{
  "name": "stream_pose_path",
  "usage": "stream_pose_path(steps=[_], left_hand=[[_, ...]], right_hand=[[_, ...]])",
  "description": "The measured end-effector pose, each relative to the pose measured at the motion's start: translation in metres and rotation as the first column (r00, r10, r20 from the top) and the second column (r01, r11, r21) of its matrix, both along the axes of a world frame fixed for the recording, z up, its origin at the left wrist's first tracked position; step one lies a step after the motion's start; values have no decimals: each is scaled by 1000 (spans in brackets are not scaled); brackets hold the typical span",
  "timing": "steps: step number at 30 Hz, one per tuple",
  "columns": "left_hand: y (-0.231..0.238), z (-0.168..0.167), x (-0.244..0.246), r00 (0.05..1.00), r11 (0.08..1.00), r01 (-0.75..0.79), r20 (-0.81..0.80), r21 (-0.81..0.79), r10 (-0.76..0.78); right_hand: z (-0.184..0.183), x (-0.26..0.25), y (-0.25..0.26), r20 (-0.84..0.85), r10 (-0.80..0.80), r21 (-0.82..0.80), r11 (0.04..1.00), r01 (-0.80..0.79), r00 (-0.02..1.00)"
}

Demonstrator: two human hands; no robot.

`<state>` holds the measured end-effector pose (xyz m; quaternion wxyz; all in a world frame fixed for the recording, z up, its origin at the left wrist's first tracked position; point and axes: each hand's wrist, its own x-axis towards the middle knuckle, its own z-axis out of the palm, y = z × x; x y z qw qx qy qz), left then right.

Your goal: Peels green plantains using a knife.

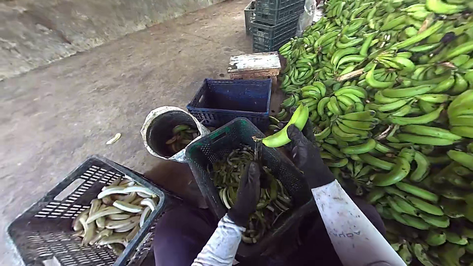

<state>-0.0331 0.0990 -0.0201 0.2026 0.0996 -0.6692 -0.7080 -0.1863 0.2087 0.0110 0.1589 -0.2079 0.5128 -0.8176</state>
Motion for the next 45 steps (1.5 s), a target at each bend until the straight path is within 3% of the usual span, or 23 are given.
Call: stream_pose_path(steps=[3, 5, 6, 8, 10, 12, 14, 16, 18, 20, 22, 26, 28, 30, 33, 34, 37, 41, 43, 45], left_hand=[[13, 28, -6, 975, 993, 9, -222, 114, 17], [15, 46, -7, 964, 993, -1, -263, 122, 34], [13, 43, -8, 978, 994, -11, -208, 111, 35], [7, 16, -4, 994, 994, 17, 106, 111, -29], [2, -1, 0, 916, 970, 61, 372, 234, -147], [-2, 1, 4, 891, 969, 46, 429, 242, -149], [-12, 13, 4, 936, 996, 47, 347, 72, -69], [-26, 32, 1, 974, 975, 70, 224, -209, -22], [-37, 51, -1, 986, 829, 87, 165, -552, 6], [-41, 59, -3, 988, 635, 90, 151, -767, 42], [-41, 59, -4, 988, 533, 91, 142, -841, 55], [-52, 43, -14, 983, 489, 35, 119, -872, 141], [-64, 35, -25, 971, 480, -33, 85, -877, 222], [-79, 30, -33, 942, 505, -111, 71, -856, 328], [-108, 37, -36, 902, 611, -203, 97, -765, 422], [-114, 41, -34, 900, 626, -227, 85, -746, 427], [-103, 43, -18, 965, 688, -154, 41, -709, 258], [-55, 21, -5, 999, 677, -27, -37, -736, 0], [-49, 14, -7, 999, 643, -3, -23, -766, -24], [-59, 12, -15, 999, 603, -33, -11, -797, 40]], right_hand=[[-1, 4, -1, -67, 22, -3, 1000, -22, 997], [1, 6, -3, -65, 32, -28, 999, -34, 997], [4, 6, -4, -32, 42, -57, 997, -43, 999], [10, 11, -7, 72, 77, -117, 991, -68, 994], [16, 7, -11, 149, 154, -185, 975, -125, 977], [21, -4, -14, 196, 183, -182, 972, -148, 963], [18, -15, -17, 217, 141, -103, 987, -121, 966], [20, -19, -20, 263, 65, 29, 997, -75, 963], [21, -18, -19, 236, 26, 124, 991, -57, 971], [16, -17, -19, 214, 29, 160, 985, -64, 976], [13, -15, -25, 258, 20, 158, 986, -62, 966], [-1, 4, -33, 211, 133, 56, 987, -148, 968], [-7, 20, -36, 157, 173, 82, 979, -187, 972], [-10, 33, -39, 228, 235, 115, 957, -266, 945], [-11, 39, -32, 213, 311, 205, 913, -353, 926], [-14, 35, -31, 225, 326, 152, 919, -364, 918], [-11, 17, -29, 257, 223, 55, 968, -245, 940], [-10, -5, -22, 76, -9, 119, 993, -1, 997], [-12, -2, -21, 99, 16, 92, 995, -26, 995], [-14, 14, -19, 165, 159, 41, 985, -168, 973]])
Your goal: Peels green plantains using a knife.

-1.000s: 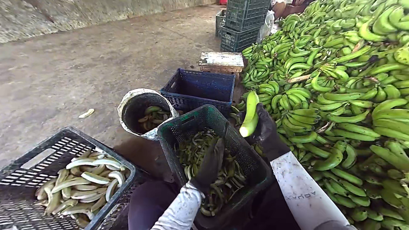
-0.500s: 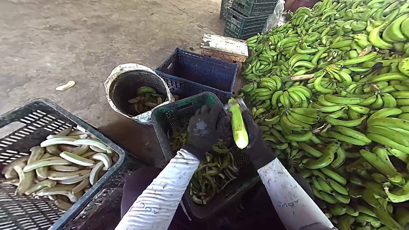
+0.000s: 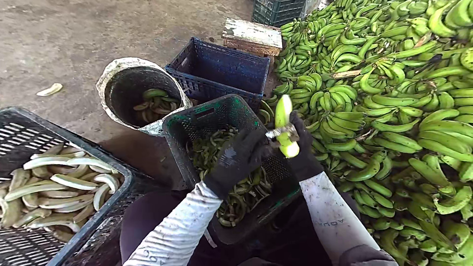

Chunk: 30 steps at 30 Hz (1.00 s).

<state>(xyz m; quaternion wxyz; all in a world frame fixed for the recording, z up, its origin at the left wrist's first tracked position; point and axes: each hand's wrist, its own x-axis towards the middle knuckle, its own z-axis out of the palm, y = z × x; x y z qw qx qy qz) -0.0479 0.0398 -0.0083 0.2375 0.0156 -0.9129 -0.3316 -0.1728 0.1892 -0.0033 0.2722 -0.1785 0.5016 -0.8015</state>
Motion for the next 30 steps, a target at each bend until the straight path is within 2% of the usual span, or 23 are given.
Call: stream_pose_path(steps=[3, 6, 8, 10, 12, 14, 15, 17, 19, 21, 23, 25, 28, 30], left_hand=[[-31, 4, -11, 983, 983, -183, 15, 9, 182], [-51, 11, -11, 955, 946, -296, 2, 134, 298], [-40, 15, -4, 970, 958, -238, -10, 157, 243], [-15, 12, 5, 991, 979, -126, -28, 158, 132], [10, 2, 10, 995, 994, -47, -83, 103, 56], [24, -6, 11, 992, 998, -44, -120, 39, 48], [24, -7, 9, 991, 998, -57, -120, 19, 58], [15, -5, 3, 995, 997, -71, -63, 21, 72], [-5, 2, -4, 995, 991, -97, 18, 94, 96], [-30, 1, -11, 986, 975, -161, 76, 154, 151], [-47, 0, -14, 968, 958, -230, 141, 171, 208], [-48, 0, -11, 967, 958, -236, 138, 163, 214], [-25, -4, -6, 988, 985, -144, 63, 92, 139], [-5, -8, -4, 995, 995, -98, -18, 3, 98]], right_hand=[[-7, 13, 1, 96, 202, 93, 973, -211, 975], [-5, 18, 5, 43, 174, 243, 953, -179, 984], [-5, 16, 6, -28, 93, 212, 974, -85, 995], [-2, 10, 1, -149, -104, 174, 976, 130, 983], [0, -7, -16, -85, -352, 23, 935, 355, 932], [0, -20, -25, 21, -446, -45, 894, 447, 895], [-1, -20, -24, 43, -416, -66, 906, 418, 908], [0, -10, -19, 45, -234, -85, 968, 237, 971], [10, 5, -13, 65, 6, 69, 998, -10, 998], [13, 15, -1, 4, 241, 295, 927, -232, 970], [6, 14, 8, -16, 358, 404, 856, -321, 934], [5, 12, 4, 19, 321, 336, 890, -309, 947], [4, 5, -5, 76, 91, 111, 989, -99, 993], [1, -7, -15, 143, -41, -79, 995, 53, 989]])
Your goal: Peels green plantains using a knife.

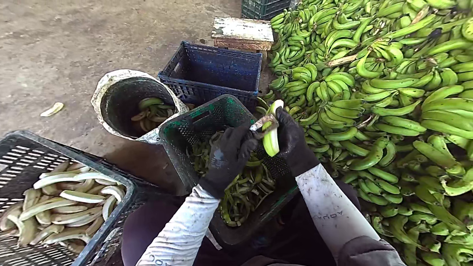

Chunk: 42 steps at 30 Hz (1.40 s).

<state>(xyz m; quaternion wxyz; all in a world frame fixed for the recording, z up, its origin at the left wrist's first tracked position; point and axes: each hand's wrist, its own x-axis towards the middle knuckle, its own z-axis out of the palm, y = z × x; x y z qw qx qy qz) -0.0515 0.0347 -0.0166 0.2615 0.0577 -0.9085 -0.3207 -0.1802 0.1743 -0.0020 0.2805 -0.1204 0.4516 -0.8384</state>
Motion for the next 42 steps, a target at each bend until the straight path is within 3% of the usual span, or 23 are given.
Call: stream_pose_path(steps=[3, 6, 8, 12, 14, 16, 19, 22, 24, 26, 28, 30, 31, 32, 34, 35, 37, 40, 42], left_hand=[[16, -4, 4, 988, 987, -31, -156, -156, 6], [21, -8, 9, 979, 972, -70, -203, -223, 23], [19, -9, 8, 983, 979, -71, -180, -190, 36], [-2, -1, -1, 999, 999, -35, -13, 14, 35], [-21, 0, -4, 996, 992, -57, 78, 111, 48], [-37, 2, -4, 981, 981, -94, 185, 167, 63], [-42, 2, -2, 967, 973, -139, 236, 185, 93], [-26, 1, 3, 996, 997, -40, 76, 65, 35], [-8, -4, 6, 998, 994, 31, -55, -108, -37], [7, -12, 7, 985, 963, 55, -145, -265, -96], [17, -16, 6, 976, 944, 41, -187, -326, -107], [19, -17, 5, 989, 961, 34, -132, -275, -73], [19, -18, 4, 996, 975, 30, -81, -222, -49], [18, -19, 2, 999, 987, 26, -22, -156, -30], [16, -21, 0, 997, 1000, 4, 74, -12, -3], [13, -21, -1, 995, 998, -11, 100, 65, 5], [3, -17, -2, 988, 977, -57, 149, 204, 27], [-19, -18, -4, 954, 898, -196, 289, 394, 81], [-28, -20, -2, 940, 858, -255, 324, 446, 111]], right_hand=[[-2, -12, -5, 164, -116, -153, 978, 141, 980], [1, -14, -6, 258, -227, -115, 958, 263, 939], [-1, -12, -5, 210, -202, -57, 974, 219, 957], [6, 9, 3, -134, 41, 285, 959, -1, 990], [6, 17, 10, -238, 292, 467, 871, -154, 926], [11, 24, 14, -213, 469, 579, 767, -275, 857], [-2, 19, 8, 1, 423, 352, 848, -397, 906], [-11, 6, 3, 199, 134, 98, 983, -156, 971], [-14, -4, 2, 279, -15, -35, 999, 25, 960], [-15, -13, 2, 430, -1, -168, 982, 82, 903], [-12, -15, 1, 503, -1, -180, 978, 106, 864], [-14, -13, 0, 438, -64, -36, 995, 88, 897], [-15, -10, 1, 326, -85, 54, 996, 71, 942], [-16, -7, 4, 137, -88, 140, 988, 69, 987], [-14, 1, 11, -218, 11, 296, 954, 55, 976], [-9, 6, 10, -249, 53, 342, 939, 36, 967], [-5, 13, 3, -97, 111, 352, 933, -70, 989], [2, 22, 10, -171, 326, 438, 870, -225, 930], [3, 21, 7, -45, 365, 362, 874, -325, 930]])
